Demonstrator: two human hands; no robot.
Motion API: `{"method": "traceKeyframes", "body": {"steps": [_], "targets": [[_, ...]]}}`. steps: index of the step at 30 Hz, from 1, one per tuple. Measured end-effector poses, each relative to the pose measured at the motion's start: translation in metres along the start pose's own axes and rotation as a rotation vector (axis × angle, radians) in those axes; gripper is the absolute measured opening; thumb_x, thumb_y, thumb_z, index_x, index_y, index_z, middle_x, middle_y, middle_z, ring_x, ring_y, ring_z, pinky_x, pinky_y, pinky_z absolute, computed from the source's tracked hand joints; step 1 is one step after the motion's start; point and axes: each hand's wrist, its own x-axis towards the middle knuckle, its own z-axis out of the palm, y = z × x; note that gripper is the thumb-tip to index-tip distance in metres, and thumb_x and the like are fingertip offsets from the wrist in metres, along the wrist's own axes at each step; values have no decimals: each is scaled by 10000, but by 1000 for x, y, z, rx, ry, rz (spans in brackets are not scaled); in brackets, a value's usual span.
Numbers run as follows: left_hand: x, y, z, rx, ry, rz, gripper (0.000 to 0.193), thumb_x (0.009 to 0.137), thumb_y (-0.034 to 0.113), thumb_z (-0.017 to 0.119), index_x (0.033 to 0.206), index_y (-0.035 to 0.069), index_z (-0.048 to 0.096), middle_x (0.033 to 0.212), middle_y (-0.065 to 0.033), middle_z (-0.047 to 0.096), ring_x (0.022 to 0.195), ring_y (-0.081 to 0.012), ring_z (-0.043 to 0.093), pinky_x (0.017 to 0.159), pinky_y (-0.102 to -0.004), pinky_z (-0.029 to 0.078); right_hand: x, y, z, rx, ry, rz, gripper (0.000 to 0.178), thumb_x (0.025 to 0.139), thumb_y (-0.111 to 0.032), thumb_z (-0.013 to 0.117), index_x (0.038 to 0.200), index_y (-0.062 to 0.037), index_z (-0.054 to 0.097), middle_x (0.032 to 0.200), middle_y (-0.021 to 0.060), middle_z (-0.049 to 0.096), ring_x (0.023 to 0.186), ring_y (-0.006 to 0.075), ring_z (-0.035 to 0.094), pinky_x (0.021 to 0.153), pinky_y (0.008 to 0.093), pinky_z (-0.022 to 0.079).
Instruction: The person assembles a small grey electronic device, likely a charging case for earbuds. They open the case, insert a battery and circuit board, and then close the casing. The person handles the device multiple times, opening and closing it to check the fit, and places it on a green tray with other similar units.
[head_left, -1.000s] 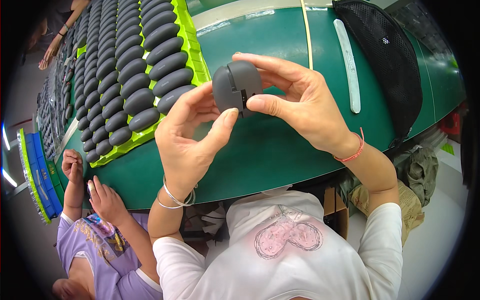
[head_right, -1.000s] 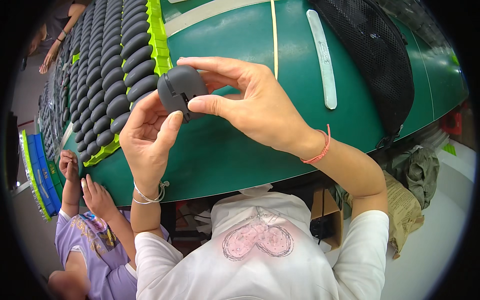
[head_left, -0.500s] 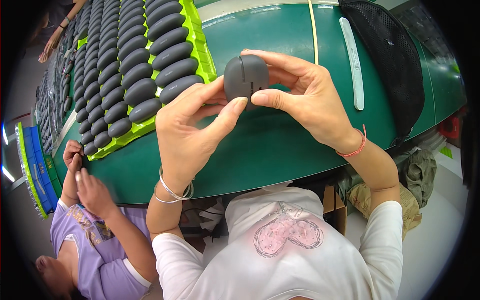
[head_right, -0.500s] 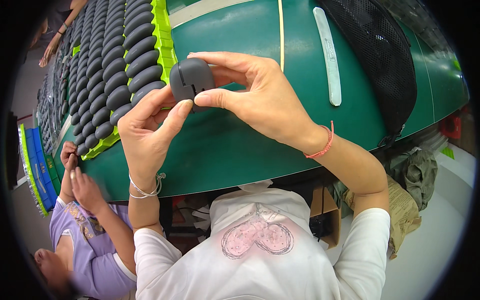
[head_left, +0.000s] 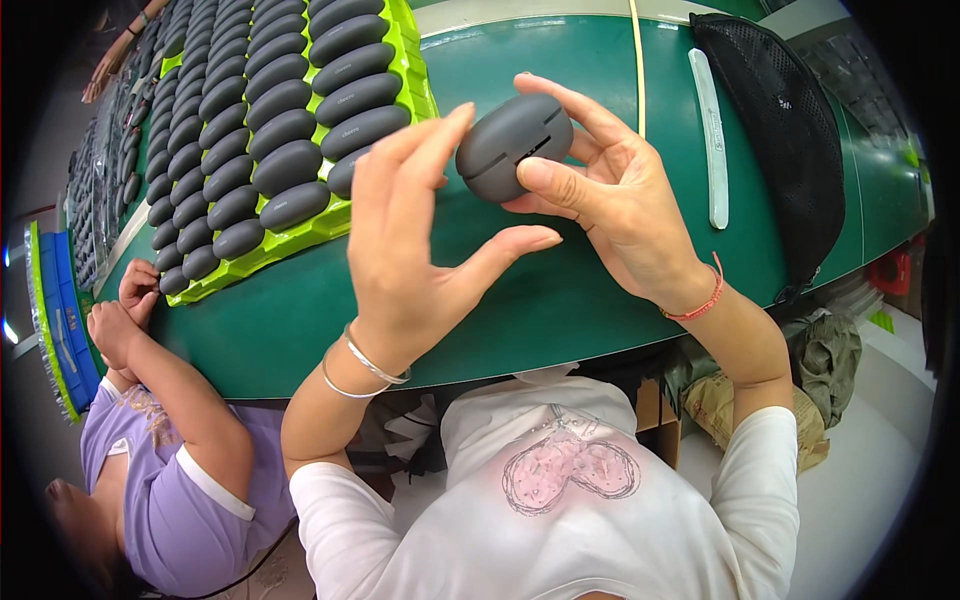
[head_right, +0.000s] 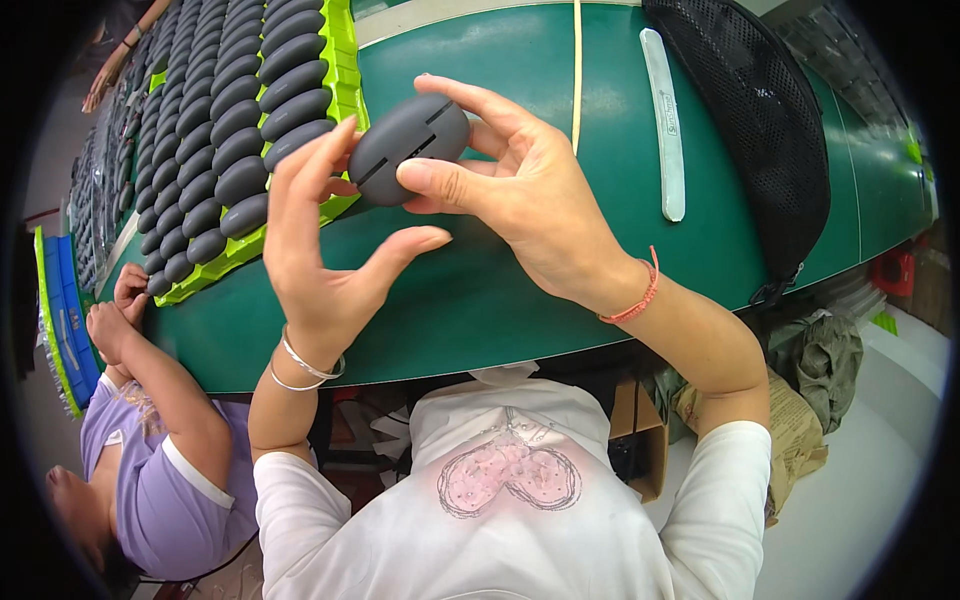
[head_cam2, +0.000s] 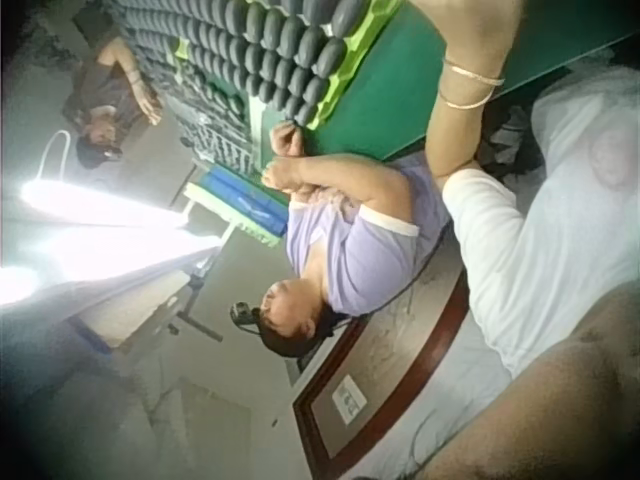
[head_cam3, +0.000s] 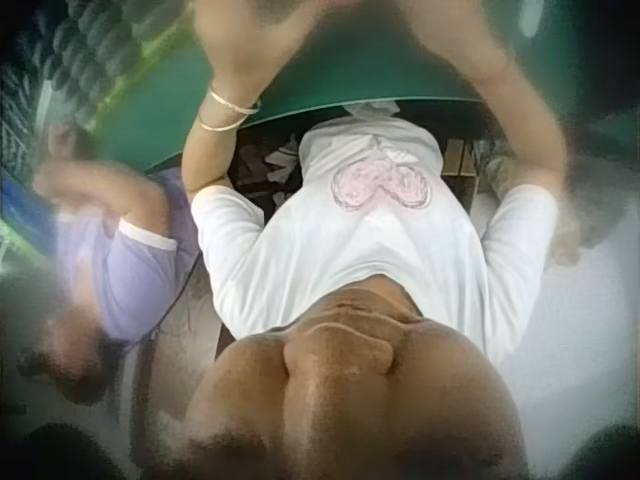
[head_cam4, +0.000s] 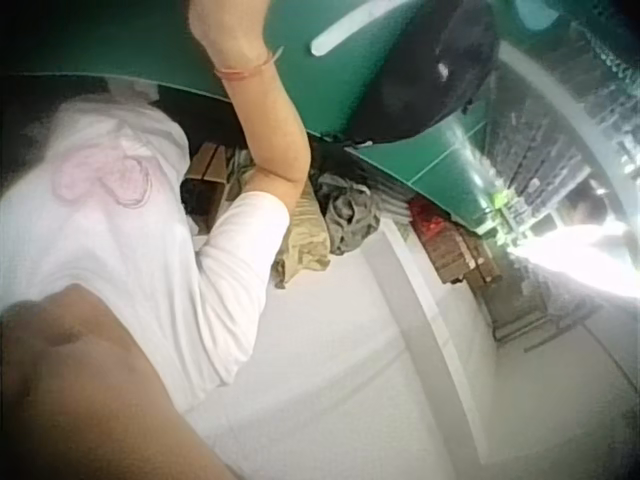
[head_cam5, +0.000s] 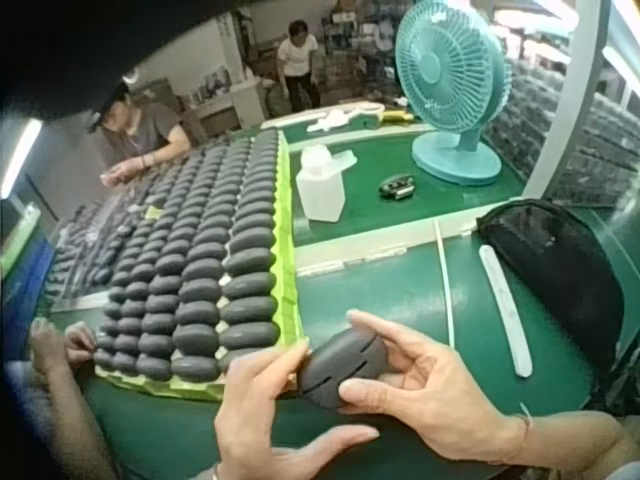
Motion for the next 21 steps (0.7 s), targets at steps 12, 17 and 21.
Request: {"method": "traceKeyframes", "body": {"steps": [12,17,21], "targets": [[-4,-3,-6,83,-33,50,554,629,71,845,1137,-12,639,1039,-147,656,897,-254,651,751,-314,536,-5,-2,3,-242,-83,-125,514,806,-31,747,1265,4,518,1095,136,616,959,176,657,832,261,546],[0,-3,-3,104,-25,102,553,632,77,841,1138,-17,638,1018,-149,665,911,-285,650,794,-335,529,-4,1,2,-283,-65,-138,514,795,-33,760,1249,4,522,1075,136,619,944,172,659,821,265,552],[-1,-7,-5,66,-16,127,600,602,124,850,1138,-21,622,997,-148,654,858,-305,623,747,-363,518,-6,0,4,-273,-76,-111,509,795,-29,758,1246,2,523,1097,137,608,960,178,655,847,281,557]]}}
